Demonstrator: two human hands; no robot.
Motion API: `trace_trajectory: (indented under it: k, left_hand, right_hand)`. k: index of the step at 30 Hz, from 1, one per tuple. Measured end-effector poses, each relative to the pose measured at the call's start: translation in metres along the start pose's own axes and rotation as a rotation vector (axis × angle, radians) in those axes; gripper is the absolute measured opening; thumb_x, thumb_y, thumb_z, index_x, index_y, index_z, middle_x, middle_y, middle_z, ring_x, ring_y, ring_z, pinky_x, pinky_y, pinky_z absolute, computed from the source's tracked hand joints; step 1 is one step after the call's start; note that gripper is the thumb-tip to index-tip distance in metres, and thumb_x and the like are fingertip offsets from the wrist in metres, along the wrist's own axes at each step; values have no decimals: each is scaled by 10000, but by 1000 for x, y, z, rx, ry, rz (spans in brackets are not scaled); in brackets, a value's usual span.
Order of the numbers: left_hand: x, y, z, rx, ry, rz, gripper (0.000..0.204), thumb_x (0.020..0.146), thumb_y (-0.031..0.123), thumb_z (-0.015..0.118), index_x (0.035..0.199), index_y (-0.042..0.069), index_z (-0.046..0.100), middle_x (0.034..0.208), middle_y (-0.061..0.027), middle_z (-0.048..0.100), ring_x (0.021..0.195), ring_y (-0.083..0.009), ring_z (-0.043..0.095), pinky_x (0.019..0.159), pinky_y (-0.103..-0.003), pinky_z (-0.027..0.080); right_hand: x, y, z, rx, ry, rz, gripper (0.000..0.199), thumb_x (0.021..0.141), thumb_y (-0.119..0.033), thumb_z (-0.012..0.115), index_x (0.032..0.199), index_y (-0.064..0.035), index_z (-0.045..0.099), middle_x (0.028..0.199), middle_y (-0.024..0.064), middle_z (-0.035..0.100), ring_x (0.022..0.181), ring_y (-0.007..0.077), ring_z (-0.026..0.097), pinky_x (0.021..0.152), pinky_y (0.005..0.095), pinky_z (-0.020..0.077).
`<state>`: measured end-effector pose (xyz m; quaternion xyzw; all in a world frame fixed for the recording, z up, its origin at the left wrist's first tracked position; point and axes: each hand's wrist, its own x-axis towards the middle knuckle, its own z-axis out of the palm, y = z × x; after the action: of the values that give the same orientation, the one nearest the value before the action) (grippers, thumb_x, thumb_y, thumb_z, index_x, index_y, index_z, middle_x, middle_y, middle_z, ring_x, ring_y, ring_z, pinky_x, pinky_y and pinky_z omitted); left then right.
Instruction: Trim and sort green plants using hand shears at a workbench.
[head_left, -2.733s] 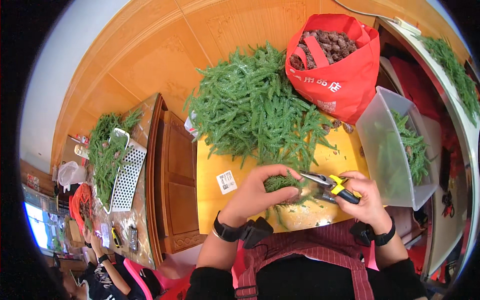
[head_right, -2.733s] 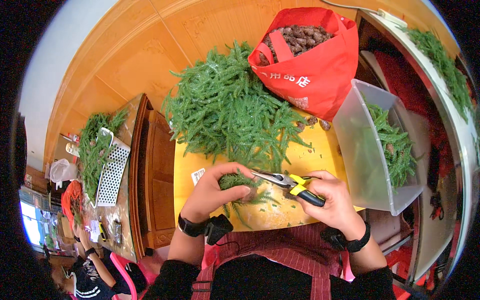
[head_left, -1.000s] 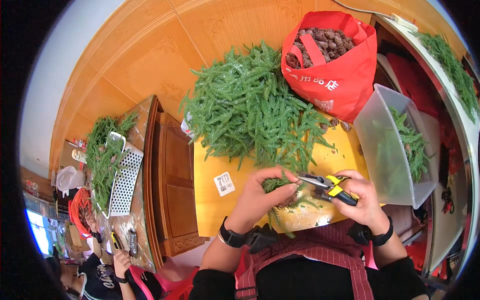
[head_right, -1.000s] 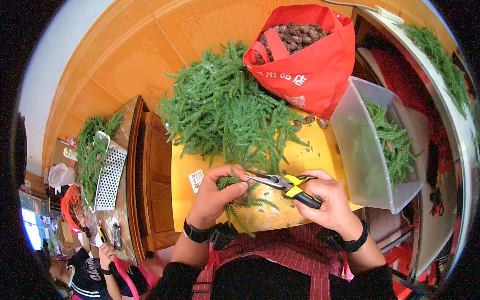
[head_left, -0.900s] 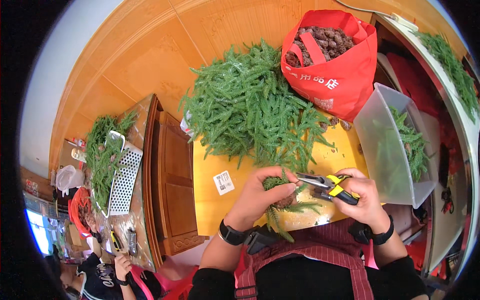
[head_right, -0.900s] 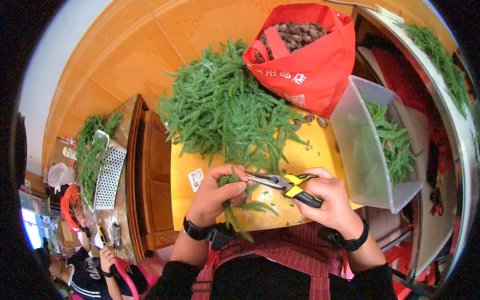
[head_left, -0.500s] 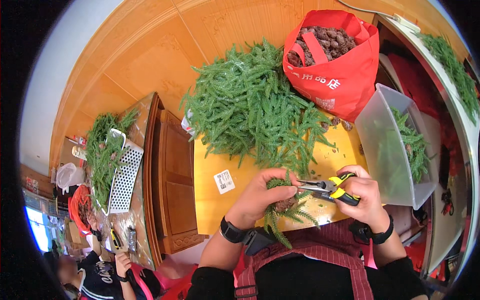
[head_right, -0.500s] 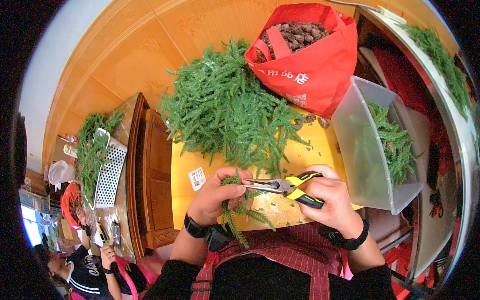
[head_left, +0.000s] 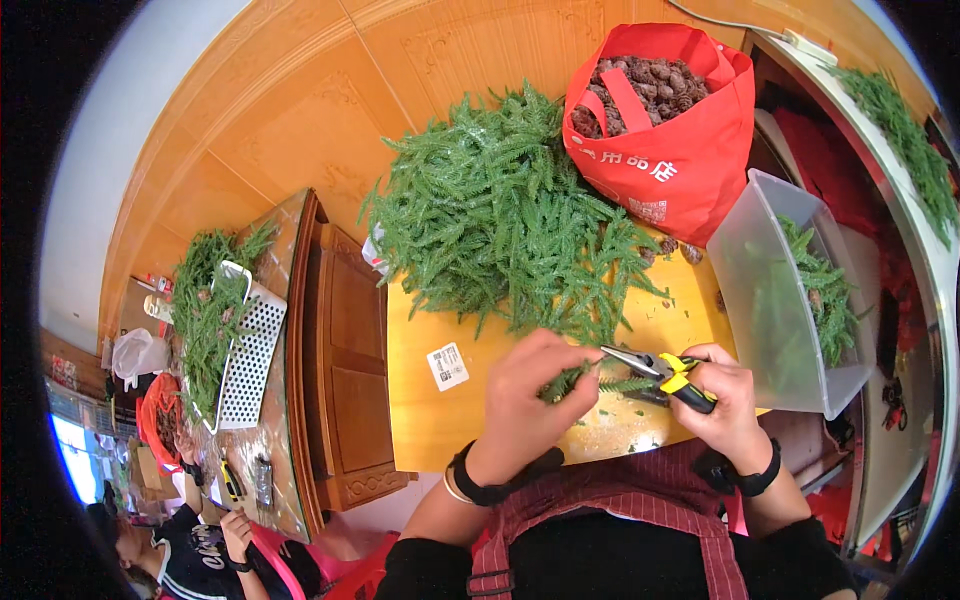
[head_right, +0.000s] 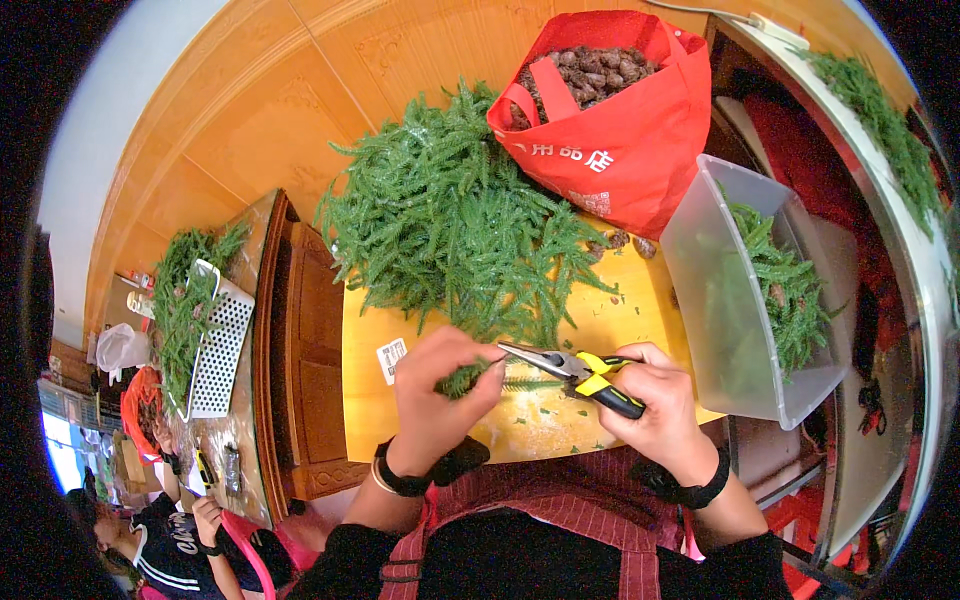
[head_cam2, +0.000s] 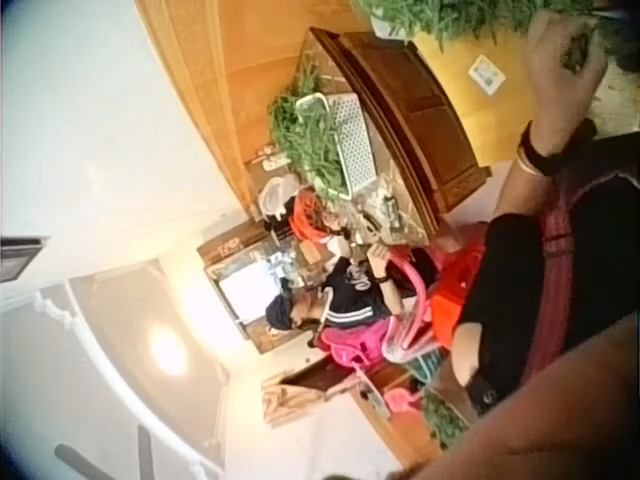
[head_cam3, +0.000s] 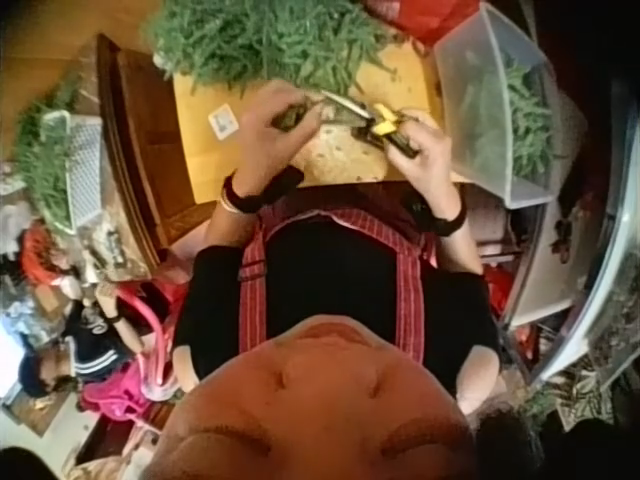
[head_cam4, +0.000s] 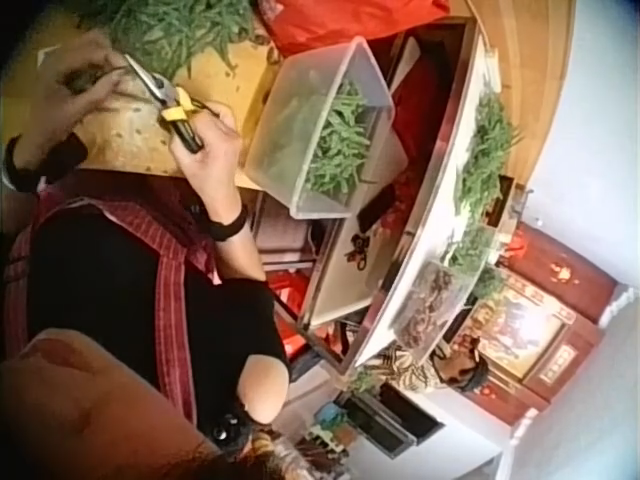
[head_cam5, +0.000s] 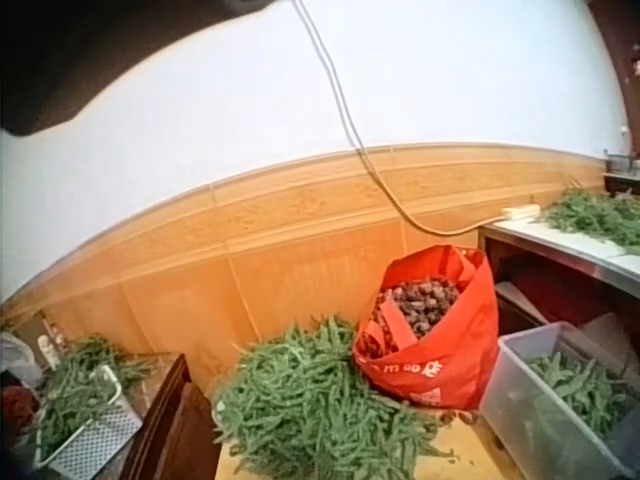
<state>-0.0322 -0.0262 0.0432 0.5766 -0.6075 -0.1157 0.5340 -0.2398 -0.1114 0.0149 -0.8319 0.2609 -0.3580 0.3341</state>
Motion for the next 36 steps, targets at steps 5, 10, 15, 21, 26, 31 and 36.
trace_trajectory:
  k: [5, 10, 15, 21, 26, 31, 36]
  left_hand:
    - [0, 5, 2, -113, 21, -119, 145, 672, -16, 644, 814, 7, 655, 679, -61, 552, 606, -140, 513, 558, -241, 394]
    - [-2, 2, 4, -150, -40, -204, 180, 701, -5, 638, 878, 12, 664, 688, -56, 540, 622, -124, 504, 568, -239, 387]
    - [-5, 7, 7, -49, -72, -164, 208, 705, 0, 639, 911, 22, 665, 669, -53, 521, 615, -129, 499, 561, -237, 385]
    - [-5, 5, 11, -33, -113, -178, 214, 705, 6, 639, 916, 26, 666, 658, -54, 508, 610, -138, 494, 561, -242, 377]
    - [-3, 5, 13, -11, -154, -203, 200, 706, 13, 639, 905, 23, 665, 658, -57, 511, 613, -143, 496, 564, -248, 379]
    - [-2, 1, 16, -2, -202, -198, 137, 710, 20, 639, 846, 11, 653, 653, -63, 516, 617, -156, 508, 569, -256, 387]
    - [0, 1, 20, -64, -215, -222, 129, 709, 23, 644, 837, 7, 649, 657, -65, 517, 617, -155, 507, 570, -255, 387]
  right_hand:
    - [-5, 1, 0, 257, -166, 117, 133, 691, -7, 609, 671, -36, 480, 750, 79, 623, 818, 227, 603, 778, 323, 440]
    - [-8, -8, 0, 647, -254, 429, 228, 770, -48, 615, 648, -56, 423, 805, 75, 641, 811, 109, 583, 729, 269, 437]
    - [-7, -13, -1, 680, -281, 450, 201, 806, -59, 589, 689, -47, 425, 881, 94, 639, 806, 65, 532, 661, 227, 410]
    - [-5, -13, -7, 668, -386, 519, 171, 811, -63, 568, 728, -56, 419, 904, 131, 626, 933, 164, 576, 779, 277, 422]
    - [-4, -13, -7, 681, -401, 582, 100, 820, -79, 568, 794, -28, 487, 893, 122, 629, 914, 161, 580, 784, 278, 422]
    - [-6, -9, -6, 670, -427, 557, 101, 833, -104, 561, 860, -11, 534, 882, 124, 637, 938, 174, 573, 814, 297, 419]
    - [-9, -4, -4, 823, -397, 563, 161, 851, -157, 540, 901, -5, 526, 875, 130, 645, 993, 210, 552, 868, 329, 394]
